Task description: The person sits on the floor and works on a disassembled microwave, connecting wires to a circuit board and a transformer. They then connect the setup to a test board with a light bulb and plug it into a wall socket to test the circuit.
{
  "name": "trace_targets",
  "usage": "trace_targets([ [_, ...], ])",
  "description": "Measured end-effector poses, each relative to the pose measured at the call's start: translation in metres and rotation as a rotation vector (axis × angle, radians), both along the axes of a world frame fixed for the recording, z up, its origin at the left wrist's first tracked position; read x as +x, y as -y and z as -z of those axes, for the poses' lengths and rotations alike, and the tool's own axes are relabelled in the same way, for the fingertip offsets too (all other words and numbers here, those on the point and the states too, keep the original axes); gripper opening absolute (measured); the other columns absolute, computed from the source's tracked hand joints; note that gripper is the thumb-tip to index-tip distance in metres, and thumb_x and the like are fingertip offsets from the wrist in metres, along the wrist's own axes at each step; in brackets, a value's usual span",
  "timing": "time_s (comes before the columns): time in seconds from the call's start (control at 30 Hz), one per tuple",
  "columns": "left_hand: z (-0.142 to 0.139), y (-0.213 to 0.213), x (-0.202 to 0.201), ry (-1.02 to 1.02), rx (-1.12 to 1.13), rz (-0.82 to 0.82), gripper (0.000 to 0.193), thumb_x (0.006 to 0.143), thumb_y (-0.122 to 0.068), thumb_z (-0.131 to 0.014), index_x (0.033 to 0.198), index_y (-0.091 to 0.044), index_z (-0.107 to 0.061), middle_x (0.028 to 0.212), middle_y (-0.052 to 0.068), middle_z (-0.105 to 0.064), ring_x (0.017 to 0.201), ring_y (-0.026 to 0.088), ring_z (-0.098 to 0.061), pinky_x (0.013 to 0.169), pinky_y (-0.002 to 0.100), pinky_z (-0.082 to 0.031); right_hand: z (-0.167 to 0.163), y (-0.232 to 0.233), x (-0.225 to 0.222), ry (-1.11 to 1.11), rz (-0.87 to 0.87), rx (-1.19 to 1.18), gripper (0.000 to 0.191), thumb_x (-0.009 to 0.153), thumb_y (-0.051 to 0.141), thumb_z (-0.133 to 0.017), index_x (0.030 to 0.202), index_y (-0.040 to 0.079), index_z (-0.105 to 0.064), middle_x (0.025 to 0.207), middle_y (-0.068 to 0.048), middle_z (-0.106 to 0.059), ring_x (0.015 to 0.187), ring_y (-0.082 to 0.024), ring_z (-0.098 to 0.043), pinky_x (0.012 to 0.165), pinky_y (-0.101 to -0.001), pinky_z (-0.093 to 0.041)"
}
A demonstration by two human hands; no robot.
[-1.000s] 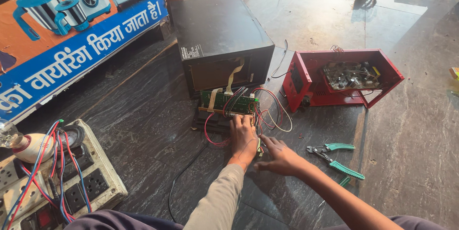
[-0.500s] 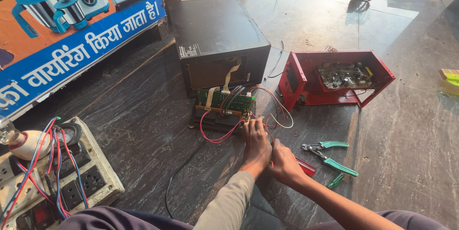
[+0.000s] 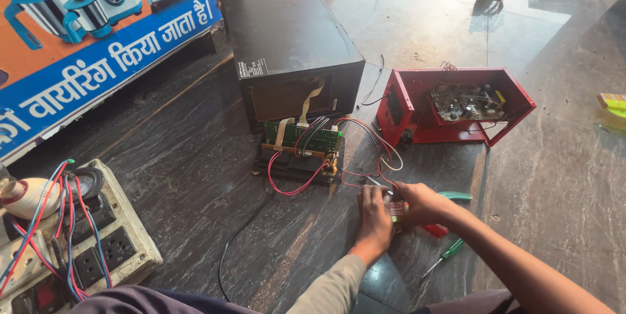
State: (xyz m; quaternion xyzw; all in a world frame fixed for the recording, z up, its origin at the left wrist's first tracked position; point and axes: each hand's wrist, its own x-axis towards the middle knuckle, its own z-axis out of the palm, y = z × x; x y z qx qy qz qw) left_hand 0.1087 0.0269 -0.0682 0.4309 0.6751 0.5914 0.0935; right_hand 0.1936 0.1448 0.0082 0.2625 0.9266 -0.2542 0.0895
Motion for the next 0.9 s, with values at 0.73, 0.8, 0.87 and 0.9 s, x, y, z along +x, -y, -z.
trace_targets([
  [0.73,-0.003,0.107,-0.165,-1.180,-0.326,-0.199,0.053,0.100,-0.044,-0.058,0.144,-0.016,-0.048,0.135,0.005,-0.045,0.130,0.022,-0.040,0.102,0.048,-0.031,-0.136,0.022,0.016,0.549,-0.013,-0.145,0.032,0.079,0.032,-0.085,0.079,0.000,-0.081,0.072,-0.009,-0.080,0.068,-0.017,-0.080,0.064,-0.0309,-0.064],
  [0.8,0.000,0.106,-0.164,-1.196,-0.387,-0.166,0.050,0.101,-0.044,-0.056,0.143,-0.017,-0.050,0.135,0.002,-0.047,0.131,0.021,-0.040,0.103,0.047,-0.031,-0.127,0.031,0.012,0.451,-0.080,-0.272,0.028,0.080,0.026,-0.082,0.089,0.001,-0.077,0.074,-0.009,-0.080,0.067,-0.019,-0.080,0.061,-0.0326,-0.064],
  [0.87,0.000,0.105,-0.162,-1.235,-0.349,-0.161,0.046,0.099,-0.040,-0.057,0.139,-0.017,-0.052,0.135,0.003,-0.048,0.132,0.022,-0.039,0.103,0.047,-0.031,-0.095,0.046,0.004,0.413,-0.137,-0.271,0.033,0.078,0.019,-0.078,0.107,0.007,-0.068,0.077,-0.008,-0.079,0.069,-0.022,-0.079,0.059,-0.0354,-0.063],
  [0.9,-0.001,0.105,-0.160,-1.254,-0.326,-0.157,0.044,0.099,-0.038,-0.057,0.137,-0.017,-0.054,0.136,0.003,-0.049,0.132,0.022,-0.039,0.103,0.047,-0.031,-0.073,0.054,-0.003,0.338,-0.300,-0.008,0.036,0.071,0.019,-0.083,0.101,0.005,-0.067,0.079,-0.011,-0.076,0.074,-0.028,-0.076,0.062,-0.0396,-0.060],
])
